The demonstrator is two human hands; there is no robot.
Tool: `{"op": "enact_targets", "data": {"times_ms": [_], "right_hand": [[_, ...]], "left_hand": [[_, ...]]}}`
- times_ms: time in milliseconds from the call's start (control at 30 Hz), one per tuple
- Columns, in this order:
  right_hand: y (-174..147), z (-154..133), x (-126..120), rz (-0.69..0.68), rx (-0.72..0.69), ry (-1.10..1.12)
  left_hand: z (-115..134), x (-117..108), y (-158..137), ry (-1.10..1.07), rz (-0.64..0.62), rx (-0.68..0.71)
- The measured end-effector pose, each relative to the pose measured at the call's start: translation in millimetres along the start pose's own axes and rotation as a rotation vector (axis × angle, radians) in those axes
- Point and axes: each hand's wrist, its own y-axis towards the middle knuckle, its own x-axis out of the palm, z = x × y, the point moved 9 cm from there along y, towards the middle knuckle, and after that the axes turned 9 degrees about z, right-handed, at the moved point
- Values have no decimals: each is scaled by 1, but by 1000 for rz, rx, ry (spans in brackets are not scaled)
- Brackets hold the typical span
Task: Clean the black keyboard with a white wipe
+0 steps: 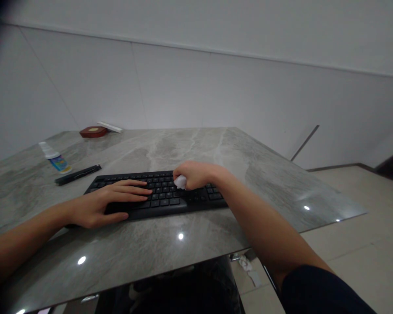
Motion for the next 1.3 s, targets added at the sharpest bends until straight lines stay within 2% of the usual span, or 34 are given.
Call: {"op": "enact_targets", "data": {"times_ms": [167,500,800,1067,1300], "right_hand": [[-3,9,1,-47,52,-34],[0,-10,-2,16,-51,21],[9,-29,-2,153,-175,50],[10,-21,-3,155,-139,32],[3,1,-3,32,9,-12]], "left_hand": [[-1,-1,0,-14,8,-10],[2,-1,1,11,3,14],[1,-1,1,-14,2,1],[2,-2,2,-21,18,3],[0,-2,0,-25,12,-13]]}}
